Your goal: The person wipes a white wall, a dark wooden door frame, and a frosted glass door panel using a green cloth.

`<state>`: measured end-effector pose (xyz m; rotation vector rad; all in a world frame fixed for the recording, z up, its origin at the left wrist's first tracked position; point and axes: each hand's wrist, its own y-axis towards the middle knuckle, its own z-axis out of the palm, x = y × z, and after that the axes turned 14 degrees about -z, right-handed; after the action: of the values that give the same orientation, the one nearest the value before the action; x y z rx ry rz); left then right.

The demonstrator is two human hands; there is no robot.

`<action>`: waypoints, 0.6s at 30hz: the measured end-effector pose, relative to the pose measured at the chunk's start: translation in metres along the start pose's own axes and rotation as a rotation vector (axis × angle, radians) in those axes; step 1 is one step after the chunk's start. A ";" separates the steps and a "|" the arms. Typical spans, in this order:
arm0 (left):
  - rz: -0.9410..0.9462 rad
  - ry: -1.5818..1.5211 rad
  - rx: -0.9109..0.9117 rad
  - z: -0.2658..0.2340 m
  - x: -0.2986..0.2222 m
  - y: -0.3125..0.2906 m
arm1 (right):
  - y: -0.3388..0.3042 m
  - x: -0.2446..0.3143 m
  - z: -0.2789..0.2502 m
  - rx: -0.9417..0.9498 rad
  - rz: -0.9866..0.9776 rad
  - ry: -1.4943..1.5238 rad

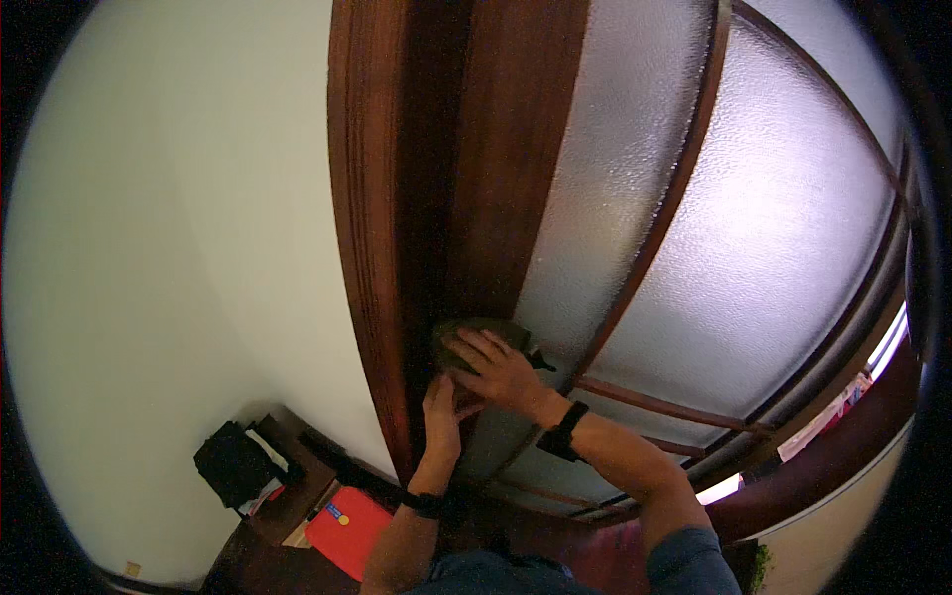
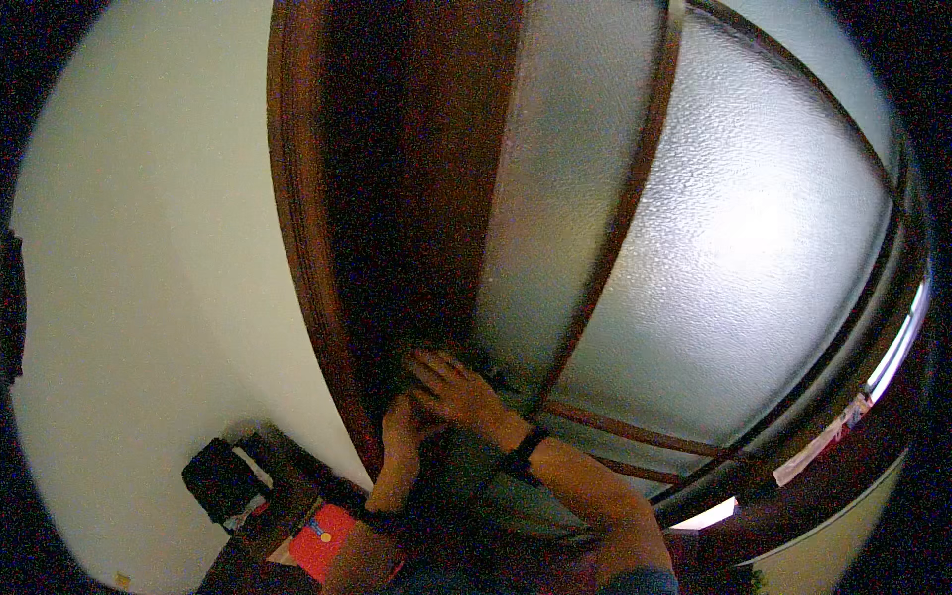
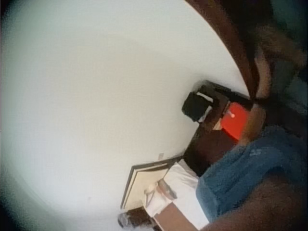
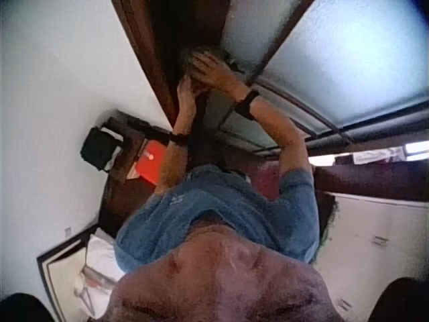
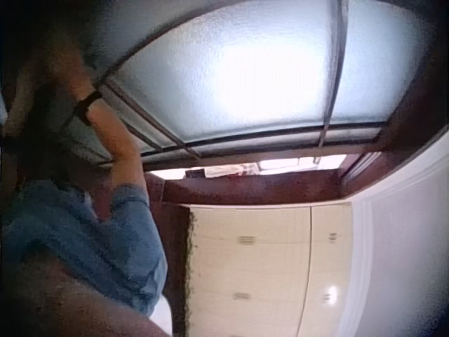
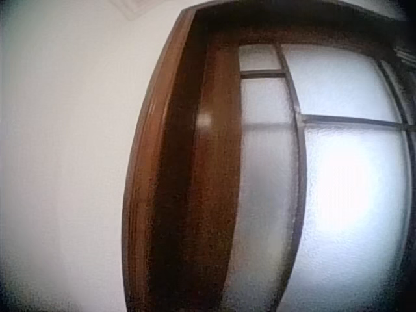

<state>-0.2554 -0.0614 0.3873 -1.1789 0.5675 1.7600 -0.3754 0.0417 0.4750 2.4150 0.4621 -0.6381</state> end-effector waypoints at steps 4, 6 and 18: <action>-0.038 -0.150 -0.019 0.028 -0.017 -0.036 | 0.000 -0.003 -0.012 0.056 -0.066 0.016; -0.038 -0.175 0.060 0.032 -0.024 -0.043 | 0.005 -0.013 -0.032 0.078 -0.091 0.072; -0.026 -0.166 0.232 0.012 -0.024 -0.052 | 0.151 -0.125 -0.183 -0.453 0.105 -0.493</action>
<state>-0.2130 -0.0379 0.4196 -0.8685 0.6347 1.6999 -0.3488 0.0188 0.7408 1.7663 0.2347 -0.9337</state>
